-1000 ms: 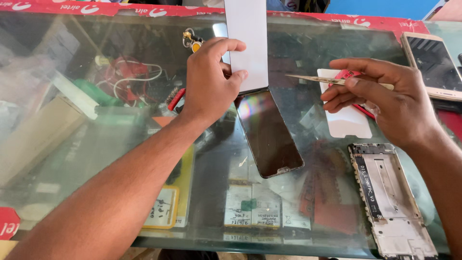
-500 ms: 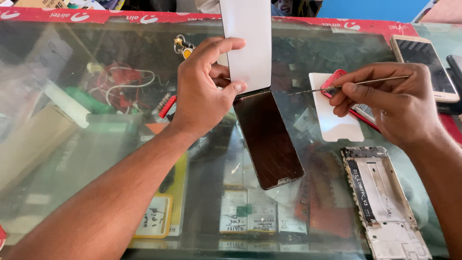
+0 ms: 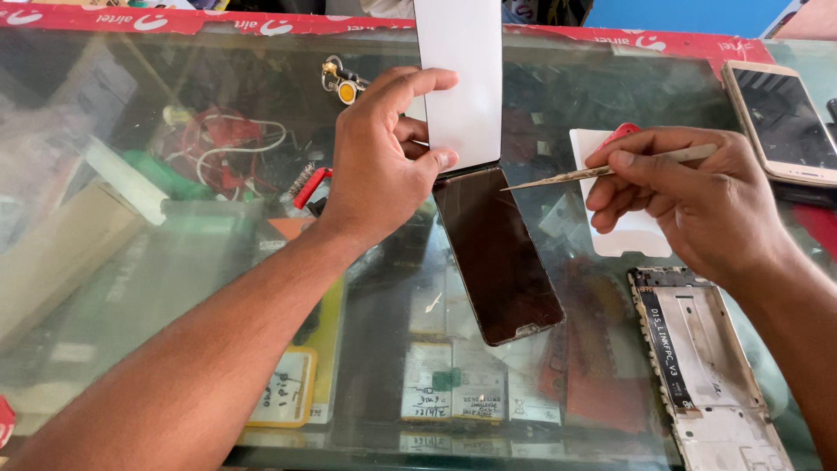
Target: The person removes protective films from a smartphone screen, then sprays a cleaning solution and scrubs the screen with a toothbrush. The person uses tweezers to peel off films and a spray bottle to apply liquid before brushing the surface.
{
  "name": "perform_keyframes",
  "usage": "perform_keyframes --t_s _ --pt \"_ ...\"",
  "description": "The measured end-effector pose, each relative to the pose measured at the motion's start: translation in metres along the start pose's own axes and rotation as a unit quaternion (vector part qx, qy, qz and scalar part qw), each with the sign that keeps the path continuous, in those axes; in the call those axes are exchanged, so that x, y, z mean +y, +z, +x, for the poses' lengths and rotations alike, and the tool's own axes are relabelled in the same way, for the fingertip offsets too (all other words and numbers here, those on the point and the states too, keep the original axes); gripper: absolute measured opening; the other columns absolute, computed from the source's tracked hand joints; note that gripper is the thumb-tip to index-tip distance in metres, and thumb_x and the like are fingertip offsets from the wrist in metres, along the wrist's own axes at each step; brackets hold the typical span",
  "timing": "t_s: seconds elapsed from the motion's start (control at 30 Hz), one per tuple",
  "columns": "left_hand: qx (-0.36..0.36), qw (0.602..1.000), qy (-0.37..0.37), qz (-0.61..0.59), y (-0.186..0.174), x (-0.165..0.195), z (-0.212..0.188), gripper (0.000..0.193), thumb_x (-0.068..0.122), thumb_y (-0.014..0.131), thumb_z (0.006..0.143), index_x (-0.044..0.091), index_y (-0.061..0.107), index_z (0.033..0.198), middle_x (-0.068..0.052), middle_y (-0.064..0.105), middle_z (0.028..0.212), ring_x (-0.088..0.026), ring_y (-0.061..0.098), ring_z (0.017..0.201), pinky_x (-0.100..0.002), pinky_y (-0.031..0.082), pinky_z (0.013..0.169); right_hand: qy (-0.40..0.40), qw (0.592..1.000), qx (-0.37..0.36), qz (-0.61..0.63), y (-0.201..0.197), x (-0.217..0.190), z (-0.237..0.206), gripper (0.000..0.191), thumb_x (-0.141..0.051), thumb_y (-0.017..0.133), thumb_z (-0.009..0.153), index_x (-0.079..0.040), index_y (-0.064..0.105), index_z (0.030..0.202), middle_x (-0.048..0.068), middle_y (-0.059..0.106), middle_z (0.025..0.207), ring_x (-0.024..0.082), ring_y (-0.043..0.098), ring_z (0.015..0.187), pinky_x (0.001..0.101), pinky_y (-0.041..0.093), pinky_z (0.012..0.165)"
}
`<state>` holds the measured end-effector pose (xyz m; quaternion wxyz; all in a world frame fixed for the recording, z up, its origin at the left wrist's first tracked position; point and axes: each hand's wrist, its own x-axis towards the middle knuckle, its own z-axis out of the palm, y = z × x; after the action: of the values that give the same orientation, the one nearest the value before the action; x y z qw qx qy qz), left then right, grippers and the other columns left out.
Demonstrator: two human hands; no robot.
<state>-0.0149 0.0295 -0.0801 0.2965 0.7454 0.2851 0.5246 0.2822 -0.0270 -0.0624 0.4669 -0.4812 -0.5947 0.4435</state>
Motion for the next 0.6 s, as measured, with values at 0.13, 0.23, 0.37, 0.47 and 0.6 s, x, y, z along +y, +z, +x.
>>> perform_keyframes --t_s 0.13,0.23,0.37,0.47,0.6 --pt "-0.002 1.000 -0.008 0.005 0.000 -0.001 0.000 0.059 -0.017 0.076 0.082 0.004 0.060 0.135 -0.008 0.060 0.136 -0.016 0.079 0.104 -0.024 0.064 0.076 -0.084 0.992 -0.042 -0.087 0.016 -0.003 -0.003 0.027 -0.009 0.050 0.105 0.007 0.068 0.119 0.021 0.075 0.102 0.025 0.075 0.089 0.0387 0.062 0.080" --pt "-0.002 1.000 -0.012 0.008 0.000 -0.001 0.000 0.059 -0.017 0.076 0.082 0.004 0.060 0.135 -0.008 0.059 0.135 -0.016 0.079 0.101 -0.023 0.066 0.074 -0.174 0.965 -0.057 -0.186 0.022 -0.003 -0.011 0.026 -0.007 0.053 0.103 0.007 0.071 0.114 0.019 0.077 0.104 0.023 0.076 0.092 0.0375 0.063 0.083" --pt "-0.005 1.000 -0.011 0.002 0.001 -0.001 0.000 0.060 -0.016 0.077 0.082 0.004 0.060 0.135 -0.008 0.060 0.135 -0.017 0.078 0.103 -0.023 0.066 0.076 -0.210 0.964 -0.022 -0.161 0.018 -0.001 -0.019 0.026 -0.008 0.054 0.106 0.007 0.071 0.117 0.018 0.076 0.100 0.021 0.077 0.092 0.0353 0.064 0.085" --pt "-0.008 1.000 -0.021 0.004 0.001 -0.002 0.000 0.058 -0.016 0.076 0.082 0.004 0.060 0.134 -0.008 0.060 0.134 -0.016 0.079 0.104 -0.023 0.066 0.073 -0.214 0.970 -0.009 -0.112 0.012 0.003 -0.018 0.029 -0.009 0.054 0.113 0.008 0.070 0.130 0.018 0.074 0.093 0.019 0.070 0.081 0.0305 0.058 0.078" --pt "-0.005 1.000 -0.023 -0.002 0.002 -0.005 0.000 0.058 -0.016 0.075 0.081 0.003 0.060 0.134 -0.008 0.061 0.133 -0.017 0.079 0.106 -0.024 0.067 0.076 -0.181 0.978 0.004 -0.099 0.010 0.009 -0.012 0.028 -0.010 0.053 0.113 0.009 0.070 0.126 0.019 0.072 0.095 0.020 0.067 0.083 0.0323 0.057 0.078"
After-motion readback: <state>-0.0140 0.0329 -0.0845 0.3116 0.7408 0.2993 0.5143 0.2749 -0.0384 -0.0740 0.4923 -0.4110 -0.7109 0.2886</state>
